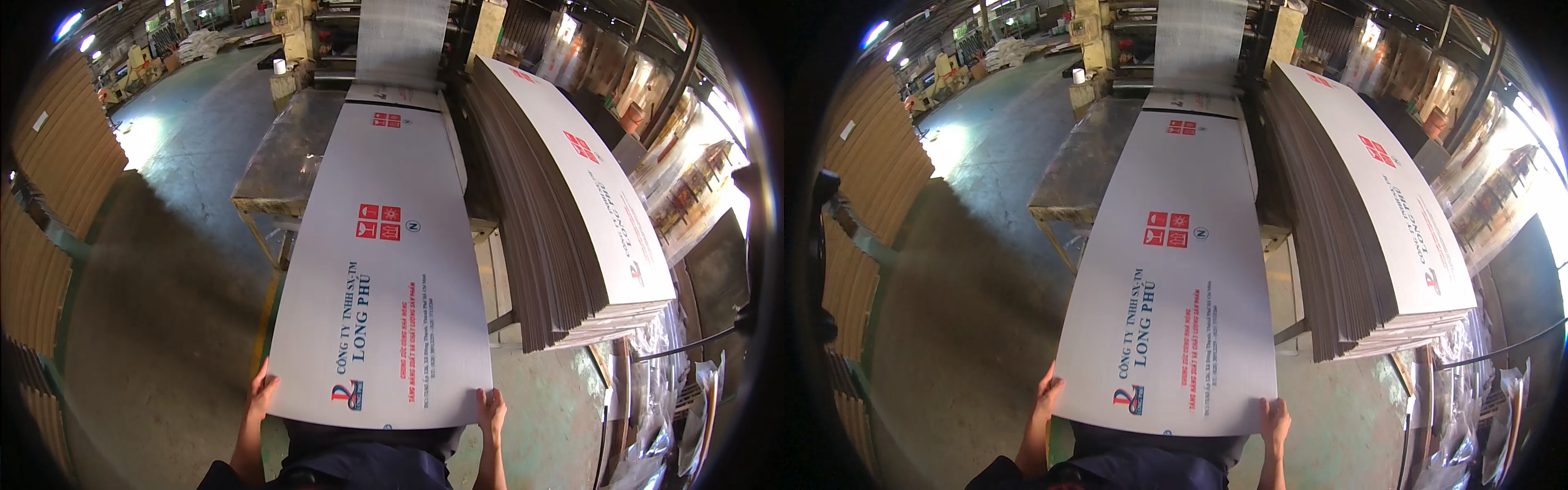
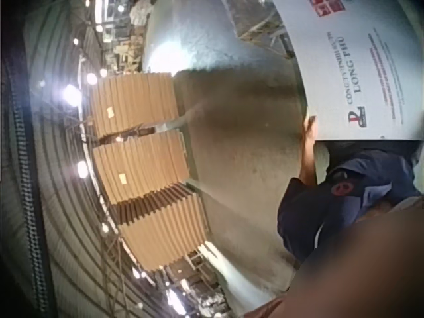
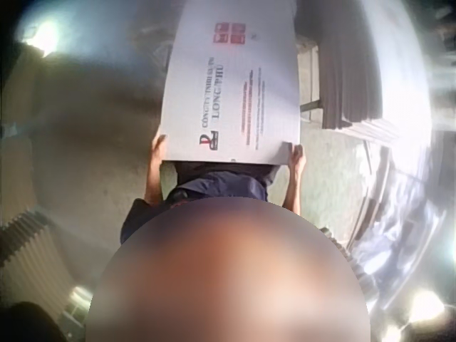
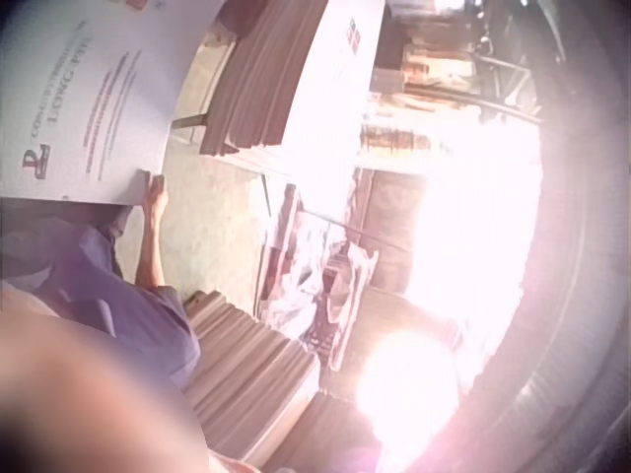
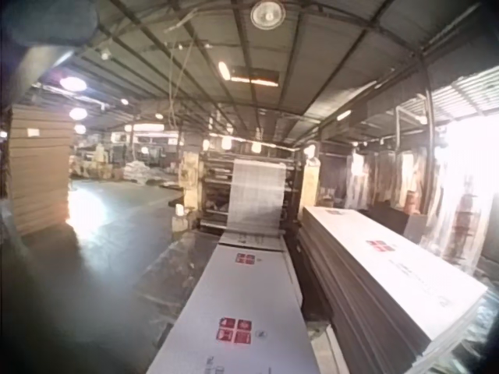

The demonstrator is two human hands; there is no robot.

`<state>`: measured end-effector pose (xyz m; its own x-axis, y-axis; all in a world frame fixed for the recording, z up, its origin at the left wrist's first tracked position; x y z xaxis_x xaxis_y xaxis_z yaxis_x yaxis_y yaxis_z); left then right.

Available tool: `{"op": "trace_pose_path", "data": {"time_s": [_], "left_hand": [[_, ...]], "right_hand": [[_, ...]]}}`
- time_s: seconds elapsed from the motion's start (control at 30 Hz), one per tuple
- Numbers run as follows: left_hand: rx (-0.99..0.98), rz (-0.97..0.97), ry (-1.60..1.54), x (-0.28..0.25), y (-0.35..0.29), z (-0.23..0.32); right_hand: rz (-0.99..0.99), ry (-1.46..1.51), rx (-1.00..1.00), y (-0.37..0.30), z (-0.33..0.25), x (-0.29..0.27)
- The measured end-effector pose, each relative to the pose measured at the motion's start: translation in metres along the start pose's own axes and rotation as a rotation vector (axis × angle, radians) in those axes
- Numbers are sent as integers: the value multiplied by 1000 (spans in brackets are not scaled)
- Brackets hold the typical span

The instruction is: The person repeatedly picks up large white cardboard sheets from a conveyor and stacks them on a growing pile to the right. The task is continuous and repetitive throughout the clip.

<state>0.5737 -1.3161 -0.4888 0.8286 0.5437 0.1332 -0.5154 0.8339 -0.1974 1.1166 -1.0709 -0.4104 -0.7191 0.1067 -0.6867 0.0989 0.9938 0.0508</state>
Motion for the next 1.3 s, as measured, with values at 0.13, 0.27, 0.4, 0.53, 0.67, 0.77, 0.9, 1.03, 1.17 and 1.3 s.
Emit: {"op": "trace_pose_path", "data": {"time_s": [0.13,0.27,0.4,0.53,0.67,0.77,0.9,1.03,1.17,1.3], "left_hand": [[-73,27,28,2,85,3],[-51,36,56,4,139,5],[-18,89,118,4,191,1],[-26,99,73,11,245,5],[5,51,13,26,296,24],[-25,90,34,27,339,28],[13,106,118,24,394,37],[133,517,239,-23,419,82],[104,507,7,-32,368,87],[-95,182,14,30,257,28]], "right_hand": [[3,19,-38,67,-33,31],[5,25,50,120,-37,63],[16,90,-2,164,-47,95],[54,39,-56,207,-61,126],[10,102,25,253,-53,163],[-26,130,67,292,-50,188],[-152,-52,79,336,-101,211],[-318,-248,-336,331,-249,154],[-205,-211,-757,312,-328,-49],[231,-518,-188,356,-212,-226]]}}
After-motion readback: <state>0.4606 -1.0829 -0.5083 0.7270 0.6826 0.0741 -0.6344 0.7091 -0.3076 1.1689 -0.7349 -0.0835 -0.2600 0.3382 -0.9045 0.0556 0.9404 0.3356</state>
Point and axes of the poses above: each hand's wrist, its own y-axis towards the middle knuckle, its own x-axis out of the palm, z = x × y, the point moved 10 cm from there along y, towards the middle knuckle, and after that the axes turned 6 degrees about y, right-handed, at the moved point
